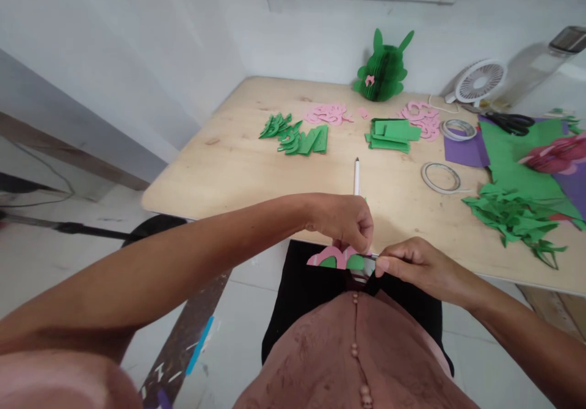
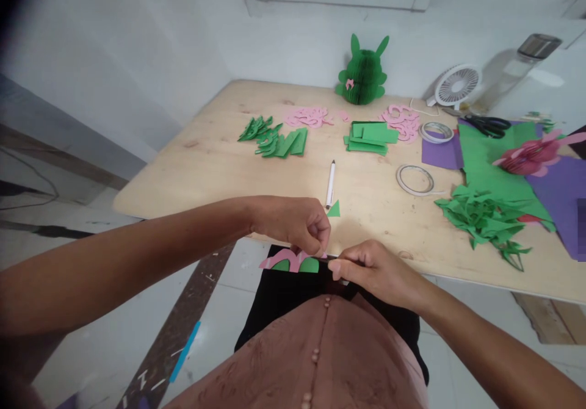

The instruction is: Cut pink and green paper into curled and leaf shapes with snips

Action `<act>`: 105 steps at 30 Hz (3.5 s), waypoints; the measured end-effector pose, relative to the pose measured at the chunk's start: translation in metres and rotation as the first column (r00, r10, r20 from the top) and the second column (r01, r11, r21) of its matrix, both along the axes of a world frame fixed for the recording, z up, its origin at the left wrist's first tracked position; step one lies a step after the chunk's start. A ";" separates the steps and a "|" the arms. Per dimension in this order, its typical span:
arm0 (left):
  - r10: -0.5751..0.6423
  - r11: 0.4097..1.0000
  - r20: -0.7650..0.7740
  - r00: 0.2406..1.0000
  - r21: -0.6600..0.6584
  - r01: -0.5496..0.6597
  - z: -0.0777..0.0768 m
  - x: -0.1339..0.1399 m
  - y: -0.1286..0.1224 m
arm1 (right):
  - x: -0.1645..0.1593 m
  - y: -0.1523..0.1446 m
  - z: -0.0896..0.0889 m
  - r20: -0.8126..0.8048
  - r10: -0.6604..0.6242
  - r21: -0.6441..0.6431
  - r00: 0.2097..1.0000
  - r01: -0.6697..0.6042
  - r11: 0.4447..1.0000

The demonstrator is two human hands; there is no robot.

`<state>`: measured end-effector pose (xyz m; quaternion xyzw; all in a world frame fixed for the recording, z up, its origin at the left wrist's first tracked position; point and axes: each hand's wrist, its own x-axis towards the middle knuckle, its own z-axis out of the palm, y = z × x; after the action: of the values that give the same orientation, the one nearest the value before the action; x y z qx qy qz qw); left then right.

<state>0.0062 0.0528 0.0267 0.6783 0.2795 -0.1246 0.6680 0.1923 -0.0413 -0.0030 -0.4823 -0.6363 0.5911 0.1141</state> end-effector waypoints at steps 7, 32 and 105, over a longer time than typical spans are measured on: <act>0.004 0.999 0.012 1.000 0.052 -0.005 0.007 0.006 0.010 | 0.004 0.009 0.005 -0.003 -0.043 0.019 0.999 0.044 0.999; 0.851 0.450 0.379 0.364 -0.167 -0.877 -0.045 0.029 0.009 | -0.014 0.045 -0.033 -0.369 -0.744 -0.057 0.557 0.786 0.616; 0.916 0.321 0.371 0.152 -0.452 -0.832 -0.078 0.054 0.081 | 0.001 0.133 -0.034 -0.334 -0.791 0.057 0.513 0.848 0.527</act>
<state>0.0600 0.1335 -0.0508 0.3414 0.3949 0.4756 0.7080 0.1928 0.0920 -0.0368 -0.6268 -0.3682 0.4529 0.5162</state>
